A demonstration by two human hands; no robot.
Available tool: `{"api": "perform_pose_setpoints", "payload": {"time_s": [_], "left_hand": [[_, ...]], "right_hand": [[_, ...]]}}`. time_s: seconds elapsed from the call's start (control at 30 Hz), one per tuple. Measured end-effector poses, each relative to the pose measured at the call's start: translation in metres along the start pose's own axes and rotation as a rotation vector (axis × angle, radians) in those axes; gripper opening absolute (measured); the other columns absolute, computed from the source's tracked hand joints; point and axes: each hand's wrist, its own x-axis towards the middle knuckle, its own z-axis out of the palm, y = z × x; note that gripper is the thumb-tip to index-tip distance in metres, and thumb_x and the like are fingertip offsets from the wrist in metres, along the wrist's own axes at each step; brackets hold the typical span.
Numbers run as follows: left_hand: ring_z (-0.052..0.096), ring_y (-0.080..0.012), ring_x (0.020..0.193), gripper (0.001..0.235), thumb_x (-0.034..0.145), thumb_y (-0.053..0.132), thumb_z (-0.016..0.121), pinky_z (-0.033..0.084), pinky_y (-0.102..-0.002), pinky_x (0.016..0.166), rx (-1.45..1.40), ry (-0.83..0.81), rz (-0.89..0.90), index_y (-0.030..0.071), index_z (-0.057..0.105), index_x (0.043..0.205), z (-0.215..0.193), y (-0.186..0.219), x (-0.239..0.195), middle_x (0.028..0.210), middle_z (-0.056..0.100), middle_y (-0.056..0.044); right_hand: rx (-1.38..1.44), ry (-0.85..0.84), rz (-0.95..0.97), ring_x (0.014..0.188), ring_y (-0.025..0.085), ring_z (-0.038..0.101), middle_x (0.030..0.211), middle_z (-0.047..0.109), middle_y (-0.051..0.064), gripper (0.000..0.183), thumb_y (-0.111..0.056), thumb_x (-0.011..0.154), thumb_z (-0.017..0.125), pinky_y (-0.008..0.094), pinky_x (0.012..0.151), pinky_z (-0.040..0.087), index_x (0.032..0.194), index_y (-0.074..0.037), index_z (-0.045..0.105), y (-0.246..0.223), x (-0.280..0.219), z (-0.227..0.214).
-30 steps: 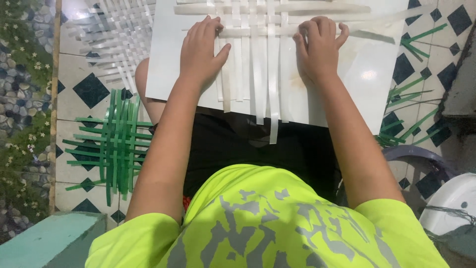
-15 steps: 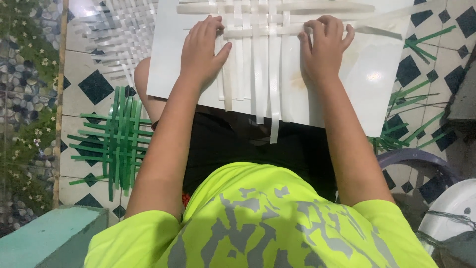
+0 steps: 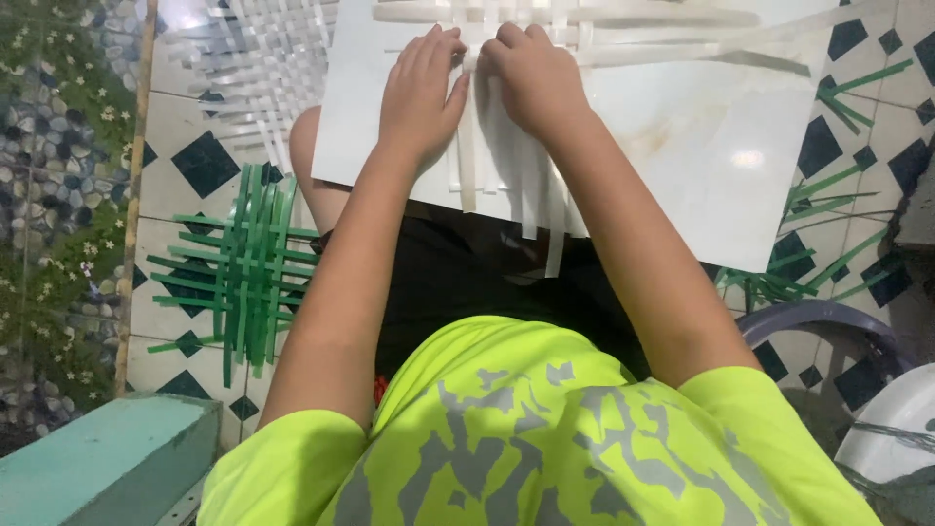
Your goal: Weaving white plastic strips together on a flat surface to create a mat.
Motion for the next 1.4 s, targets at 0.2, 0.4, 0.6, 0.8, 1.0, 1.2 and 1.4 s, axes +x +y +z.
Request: {"api": "perform_pose_setpoints", "payload": {"time_s": [0.2, 0.4, 0.6, 0.8, 1.0, 1.2, 1.4], "left_hand": [[0.043, -0.0314, 0.131, 0.017, 0.098, 0.014, 0.05, 0.036, -0.046, 0.106, 0.018, 0.035, 0.058, 0.008, 0.053, 0.114, 0.004, -0.006, 0.002, 0.134, 0.054, -0.01], [0.04, -0.0301, 0.134, 0.034, 0.1, 0.015, 0.049, 0.032, -0.046, 0.111, -0.014, 0.033, 0.024, 0.007, 0.044, 0.133, 0.006, -0.006, 0.001, 0.136, 0.052, -0.009], [0.045, -0.0301, 0.131, 0.045, 0.096, 0.005, 0.059, 0.033, -0.047, 0.111, -0.105, 0.074, 0.112, 0.012, 0.042, 0.137, 0.008, -0.017, 0.004, 0.139, 0.049, -0.009], [0.042, -0.0375, 0.127, 0.037, 0.084, 0.004, 0.062, 0.033, -0.052, 0.11, -0.039, -0.008, 0.003, 0.002, 0.056, 0.12, -0.017, 0.041, -0.016, 0.134, 0.047, -0.018], [0.046, -0.034, 0.126, 0.059, 0.068, 0.028, 0.068, 0.041, -0.045, 0.094, 0.223, -0.229, 0.278, 0.005, 0.053, 0.12, 0.014, 0.033, -0.055, 0.138, 0.048, -0.018], [0.053, -0.0341, 0.112, 0.065, 0.071, 0.035, 0.073, 0.048, -0.042, 0.08, 0.312, -0.215, 0.415, 0.0, 0.052, 0.121, 0.009, 0.03, -0.051, 0.122, 0.056, -0.017], [0.054, -0.0353, 0.063, 0.005, 0.086, 0.007, 0.052, 0.042, -0.047, 0.052, 0.205, -0.297, 0.378, 0.005, 0.05, 0.09, 0.001, 0.033, -0.043, 0.078, 0.055, -0.012]], "right_hand": [[-0.231, -0.017, -0.092, 0.063, 0.025, 0.051, 0.083, 0.051, 0.004, 0.024, 0.002, 0.075, 0.062, 0.037, 0.035, 0.037, 0.092, -0.011, 0.052, 0.012, 0.011, 0.022], [-0.252, 0.101, -0.176, 0.059, 0.024, 0.05, 0.087, 0.053, 0.004, 0.022, -0.002, 0.078, 0.064, 0.036, 0.033, 0.035, 0.096, -0.01, 0.053, 0.019, 0.008, 0.022], [0.038, 0.134, -0.043, 0.066, 0.03, 0.053, 0.087, 0.065, 0.005, 0.026, -0.001, 0.079, 0.057, 0.043, 0.044, 0.037, 0.104, -0.01, 0.056, 0.03, 0.009, 0.031], [0.553, 0.06, 0.13, 0.068, 0.03, 0.052, 0.081, 0.059, 0.012, 0.02, -0.005, 0.087, 0.055, 0.04, 0.06, 0.038, 0.103, -0.007, 0.043, 0.007, -0.007, -0.005], [0.792, 0.019, 0.193, 0.058, 0.011, 0.038, 0.099, 0.051, -0.002, 0.015, -0.004, 0.092, 0.04, 0.029, 0.06, 0.034, 0.104, -0.013, 0.04, -0.003, -0.016, -0.039], [0.92, -0.011, 0.251, 0.065, 0.01, 0.037, 0.1, 0.053, -0.006, 0.019, -0.007, 0.093, 0.034, 0.027, 0.067, 0.036, 0.11, -0.014, 0.04, -0.01, -0.018, -0.057], [0.921, 0.012, 0.259, 0.066, 0.011, 0.039, 0.098, 0.055, -0.005, 0.021, -0.004, 0.092, 0.035, 0.027, 0.065, 0.037, 0.108, -0.015, 0.042, -0.01, -0.018, -0.055]]}}
